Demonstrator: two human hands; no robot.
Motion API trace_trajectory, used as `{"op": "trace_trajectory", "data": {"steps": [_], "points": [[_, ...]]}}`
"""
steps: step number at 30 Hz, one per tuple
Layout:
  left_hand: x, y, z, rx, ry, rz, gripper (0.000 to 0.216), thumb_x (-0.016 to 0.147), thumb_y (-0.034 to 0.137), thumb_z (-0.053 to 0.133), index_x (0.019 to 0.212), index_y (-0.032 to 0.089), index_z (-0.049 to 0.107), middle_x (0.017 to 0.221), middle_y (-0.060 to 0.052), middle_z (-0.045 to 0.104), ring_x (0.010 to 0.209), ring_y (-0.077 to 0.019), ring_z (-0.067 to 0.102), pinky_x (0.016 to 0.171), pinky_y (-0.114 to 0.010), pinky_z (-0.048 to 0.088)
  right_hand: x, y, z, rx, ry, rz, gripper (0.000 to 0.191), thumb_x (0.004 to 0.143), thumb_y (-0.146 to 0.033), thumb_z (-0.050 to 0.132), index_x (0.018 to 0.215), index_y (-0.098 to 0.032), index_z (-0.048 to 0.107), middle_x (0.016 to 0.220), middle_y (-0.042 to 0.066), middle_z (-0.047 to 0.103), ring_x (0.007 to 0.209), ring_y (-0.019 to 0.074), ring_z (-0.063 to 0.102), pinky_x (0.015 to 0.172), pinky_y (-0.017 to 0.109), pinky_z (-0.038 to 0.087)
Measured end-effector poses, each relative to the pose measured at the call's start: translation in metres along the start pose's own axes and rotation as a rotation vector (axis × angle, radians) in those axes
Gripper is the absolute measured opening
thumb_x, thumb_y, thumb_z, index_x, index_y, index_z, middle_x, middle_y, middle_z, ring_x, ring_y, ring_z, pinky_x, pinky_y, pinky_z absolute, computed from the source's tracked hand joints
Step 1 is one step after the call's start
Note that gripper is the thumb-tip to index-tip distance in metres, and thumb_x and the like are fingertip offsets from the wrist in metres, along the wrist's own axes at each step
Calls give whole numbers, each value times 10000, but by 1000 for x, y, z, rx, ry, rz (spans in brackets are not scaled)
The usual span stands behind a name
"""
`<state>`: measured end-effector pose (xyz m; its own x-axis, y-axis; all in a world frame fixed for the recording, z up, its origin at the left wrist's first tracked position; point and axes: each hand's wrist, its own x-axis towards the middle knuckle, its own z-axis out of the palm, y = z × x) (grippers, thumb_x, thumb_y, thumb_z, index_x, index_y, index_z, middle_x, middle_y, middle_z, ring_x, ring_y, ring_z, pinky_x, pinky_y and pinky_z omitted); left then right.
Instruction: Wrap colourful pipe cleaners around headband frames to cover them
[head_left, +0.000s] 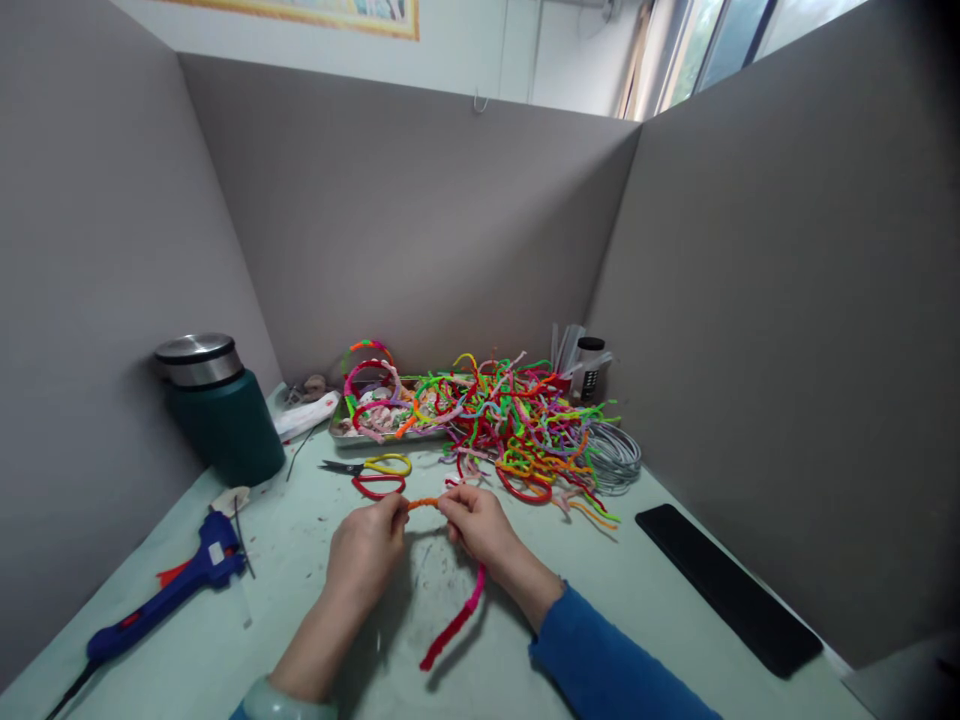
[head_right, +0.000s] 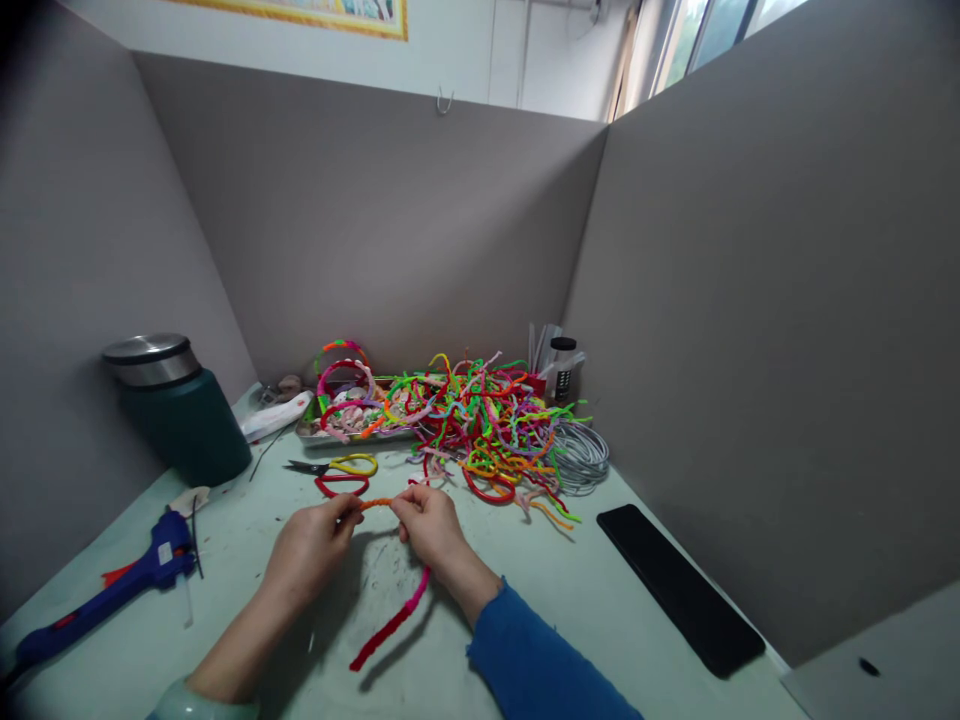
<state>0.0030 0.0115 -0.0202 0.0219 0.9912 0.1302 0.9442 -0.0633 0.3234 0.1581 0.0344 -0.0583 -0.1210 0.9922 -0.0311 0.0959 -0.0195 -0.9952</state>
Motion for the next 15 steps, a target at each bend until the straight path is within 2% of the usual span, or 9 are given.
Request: {"op": "trace_trajectory", "data": {"steps": [7,11,15], "points": [[-4,4,-1,88,35,-35,230,838,273,425,900,247,645,801,-44,717,712,-184,641,552,-245,311,-2,-6,1,43,-22,39,203,748,-360,548,711,-160,552,407,-70,464,304,40,291,348,168,210],[-1,1,1,-46,25,-25,209,828,282,458,904,233,647,808,-41,713,709,-166,631,598,-231,344,2,3,1,21,8,-3,186,755,-338,543,708,-159,566,413,-68,457,330,52,319,365,171,233],[2,-2,2,-168,-12,2,225,844,312,459,877,212,658,768,-37,707,694,-150,619,607,-219,352,4,9,-1,-90,43,-58,207,780,-347,537,748,-156,609,454,-47,478,410,89,412,419,190,308]]}}
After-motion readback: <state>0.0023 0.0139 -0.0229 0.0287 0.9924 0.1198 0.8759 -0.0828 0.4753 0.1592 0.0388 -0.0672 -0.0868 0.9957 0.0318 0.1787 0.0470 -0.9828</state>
